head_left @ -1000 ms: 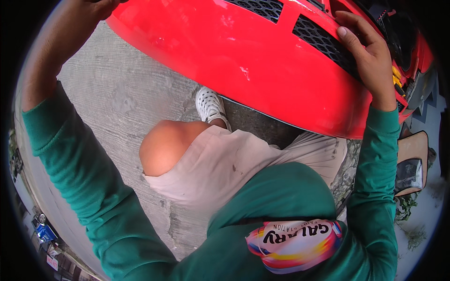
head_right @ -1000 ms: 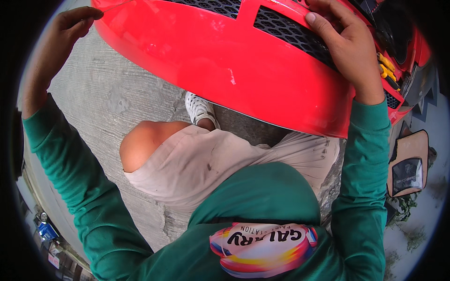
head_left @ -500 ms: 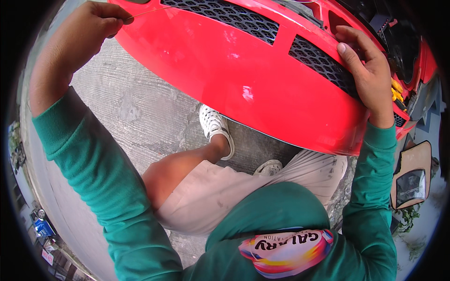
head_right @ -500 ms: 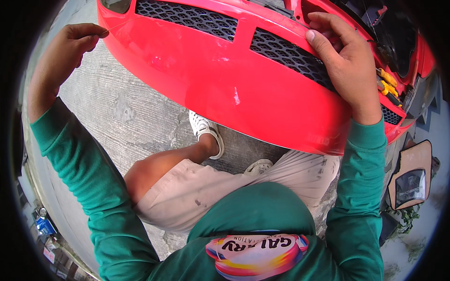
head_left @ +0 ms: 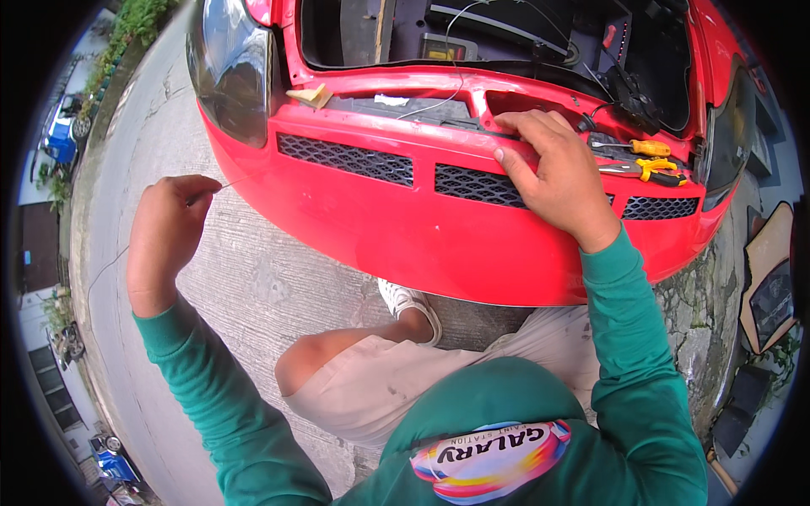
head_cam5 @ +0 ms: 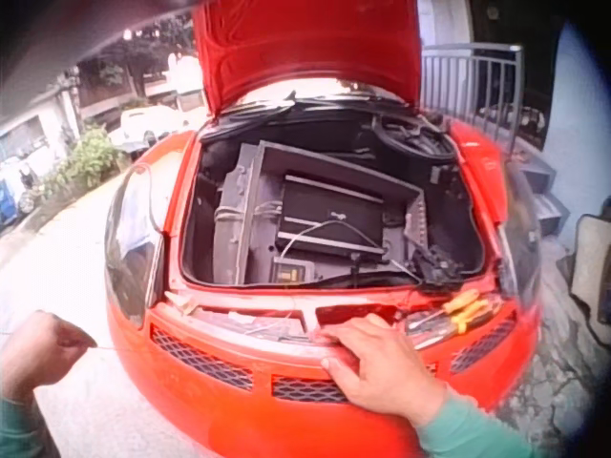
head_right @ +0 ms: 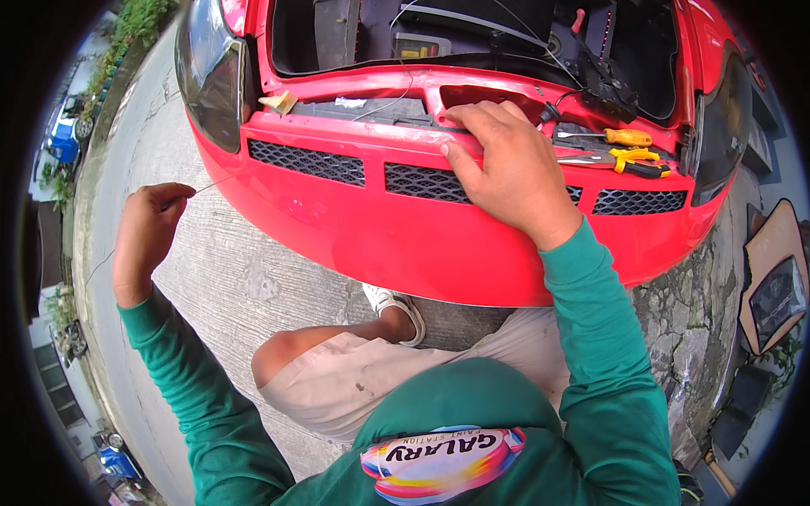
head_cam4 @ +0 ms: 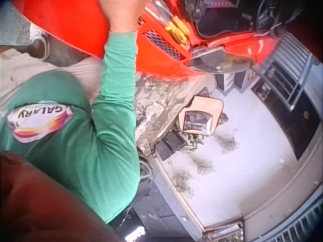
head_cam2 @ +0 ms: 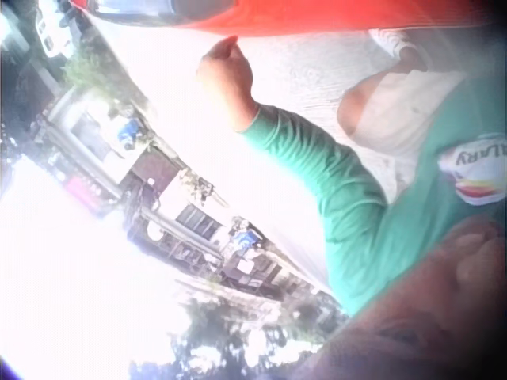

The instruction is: The person works on the front bumper of a red car with the hood open, using a screwdriver and pliers to remove clips and fasteners. They detach the lower grille section, manipulate a wire, and then reattach the grille, securing it with clips and a screwdriver.

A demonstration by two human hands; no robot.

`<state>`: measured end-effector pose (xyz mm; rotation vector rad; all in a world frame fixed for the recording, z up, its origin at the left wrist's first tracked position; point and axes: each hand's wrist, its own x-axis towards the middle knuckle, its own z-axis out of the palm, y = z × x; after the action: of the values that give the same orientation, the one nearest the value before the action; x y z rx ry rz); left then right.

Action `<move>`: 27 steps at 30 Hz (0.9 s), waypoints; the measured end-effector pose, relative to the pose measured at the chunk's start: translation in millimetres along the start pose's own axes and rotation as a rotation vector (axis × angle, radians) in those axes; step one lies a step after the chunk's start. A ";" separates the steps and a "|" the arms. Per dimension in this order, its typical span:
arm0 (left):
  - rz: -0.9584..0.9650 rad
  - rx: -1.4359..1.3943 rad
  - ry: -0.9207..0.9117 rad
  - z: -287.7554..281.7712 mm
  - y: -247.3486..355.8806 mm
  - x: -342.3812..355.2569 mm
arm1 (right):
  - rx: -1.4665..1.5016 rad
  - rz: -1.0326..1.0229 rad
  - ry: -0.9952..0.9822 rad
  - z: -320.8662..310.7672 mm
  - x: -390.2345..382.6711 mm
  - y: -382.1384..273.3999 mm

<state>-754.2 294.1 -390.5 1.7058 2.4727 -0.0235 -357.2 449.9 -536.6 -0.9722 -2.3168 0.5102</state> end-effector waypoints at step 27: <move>0.092 0.260 -0.005 -0.4 39.9 25.0 | 0.012 0.009 0.082 0.2 -1.2 3.0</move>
<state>-725.8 331.6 -390.5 1.9127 2.4750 -0.3543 -355.0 451.0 -538.8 -0.9809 -2.2353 0.4783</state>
